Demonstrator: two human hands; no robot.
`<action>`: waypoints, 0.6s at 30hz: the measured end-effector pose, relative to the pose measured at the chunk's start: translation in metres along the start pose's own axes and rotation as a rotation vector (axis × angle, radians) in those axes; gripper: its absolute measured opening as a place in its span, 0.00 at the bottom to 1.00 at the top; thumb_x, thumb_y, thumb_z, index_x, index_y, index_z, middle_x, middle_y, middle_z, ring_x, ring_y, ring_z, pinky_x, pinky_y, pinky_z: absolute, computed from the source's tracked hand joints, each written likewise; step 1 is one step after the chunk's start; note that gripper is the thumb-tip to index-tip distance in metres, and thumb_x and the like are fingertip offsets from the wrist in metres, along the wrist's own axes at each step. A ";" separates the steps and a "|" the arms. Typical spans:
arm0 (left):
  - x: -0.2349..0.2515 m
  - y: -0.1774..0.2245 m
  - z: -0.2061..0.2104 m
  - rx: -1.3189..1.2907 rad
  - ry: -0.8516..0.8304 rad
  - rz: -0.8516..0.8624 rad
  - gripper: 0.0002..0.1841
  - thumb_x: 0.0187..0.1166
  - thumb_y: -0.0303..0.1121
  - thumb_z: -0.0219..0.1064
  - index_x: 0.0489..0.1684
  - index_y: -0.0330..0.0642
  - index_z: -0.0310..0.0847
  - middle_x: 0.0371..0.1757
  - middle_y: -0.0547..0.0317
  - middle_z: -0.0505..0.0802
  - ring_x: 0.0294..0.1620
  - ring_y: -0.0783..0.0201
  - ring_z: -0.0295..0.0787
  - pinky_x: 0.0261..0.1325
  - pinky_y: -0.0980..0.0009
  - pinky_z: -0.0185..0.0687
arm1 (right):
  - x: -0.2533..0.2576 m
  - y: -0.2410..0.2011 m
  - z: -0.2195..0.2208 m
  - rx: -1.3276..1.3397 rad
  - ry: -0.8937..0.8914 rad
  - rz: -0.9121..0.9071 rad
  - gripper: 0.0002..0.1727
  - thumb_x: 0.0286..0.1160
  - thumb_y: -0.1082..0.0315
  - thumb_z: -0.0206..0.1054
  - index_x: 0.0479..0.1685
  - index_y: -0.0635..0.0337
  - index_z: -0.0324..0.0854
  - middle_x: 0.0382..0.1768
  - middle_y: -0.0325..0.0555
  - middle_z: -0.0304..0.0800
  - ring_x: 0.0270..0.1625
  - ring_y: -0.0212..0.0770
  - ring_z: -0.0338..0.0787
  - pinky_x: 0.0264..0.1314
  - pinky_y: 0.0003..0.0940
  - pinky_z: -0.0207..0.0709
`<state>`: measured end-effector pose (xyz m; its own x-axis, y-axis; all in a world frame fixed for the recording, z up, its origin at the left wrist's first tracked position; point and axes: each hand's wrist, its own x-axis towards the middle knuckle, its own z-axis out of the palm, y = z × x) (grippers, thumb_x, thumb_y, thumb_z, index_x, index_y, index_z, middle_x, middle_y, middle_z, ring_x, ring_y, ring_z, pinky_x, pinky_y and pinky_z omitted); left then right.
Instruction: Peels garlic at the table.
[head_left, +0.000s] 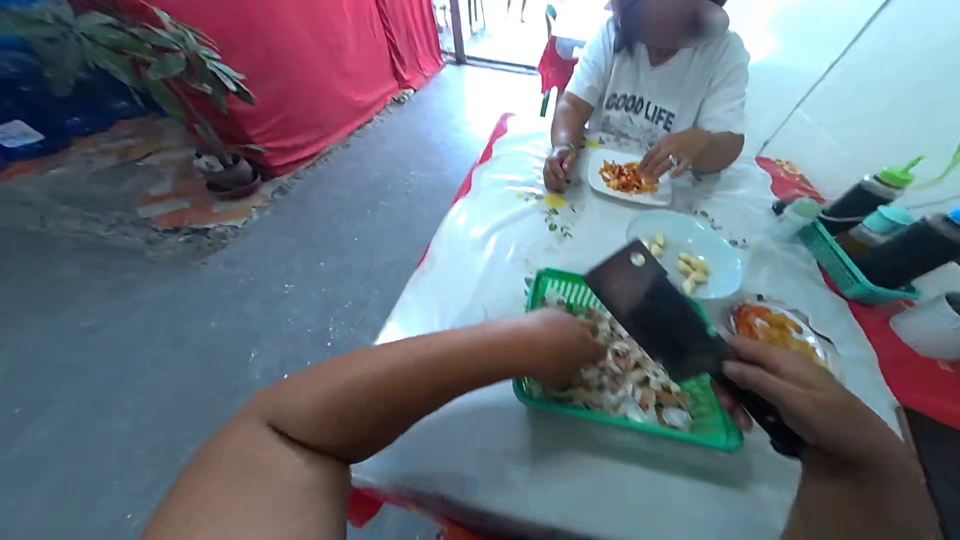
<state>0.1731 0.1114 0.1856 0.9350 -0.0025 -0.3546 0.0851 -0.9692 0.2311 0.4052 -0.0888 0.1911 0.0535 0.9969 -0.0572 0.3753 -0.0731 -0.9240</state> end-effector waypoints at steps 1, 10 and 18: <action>0.003 -0.001 -0.004 -0.006 -0.024 0.021 0.23 0.72 0.29 0.74 0.68 0.38 0.80 0.67 0.35 0.84 0.63 0.32 0.84 0.57 0.31 0.79 | -0.001 0.004 0.000 0.035 0.000 -0.029 0.13 0.85 0.56 0.53 0.50 0.45 0.84 0.27 0.28 0.89 0.23 0.24 0.86 0.23 0.20 0.82; 0.007 -0.012 -0.021 -0.002 0.039 0.113 0.17 0.82 0.43 0.68 0.60 0.42 0.85 0.53 0.43 0.91 0.57 0.40 0.88 0.54 0.36 0.80 | 0.006 0.019 0.000 0.382 -0.113 -0.166 0.25 0.85 0.37 0.54 0.58 0.42 0.88 0.35 0.33 0.94 0.26 0.25 0.89 0.27 0.20 0.85; 0.028 0.012 -0.017 0.028 0.366 0.155 0.07 0.82 0.32 0.67 0.44 0.41 0.90 0.46 0.51 0.92 0.52 0.50 0.90 0.55 0.47 0.84 | 0.010 0.010 0.006 0.493 -0.127 -0.152 0.30 0.83 0.33 0.53 0.50 0.48 0.89 0.37 0.38 0.93 0.24 0.28 0.87 0.25 0.23 0.84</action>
<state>0.2064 0.1040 0.1937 0.9973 -0.0665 0.0297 -0.0715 -0.9704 0.2305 0.4040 -0.0793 0.1786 -0.0920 0.9930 0.0740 -0.1113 0.0636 -0.9917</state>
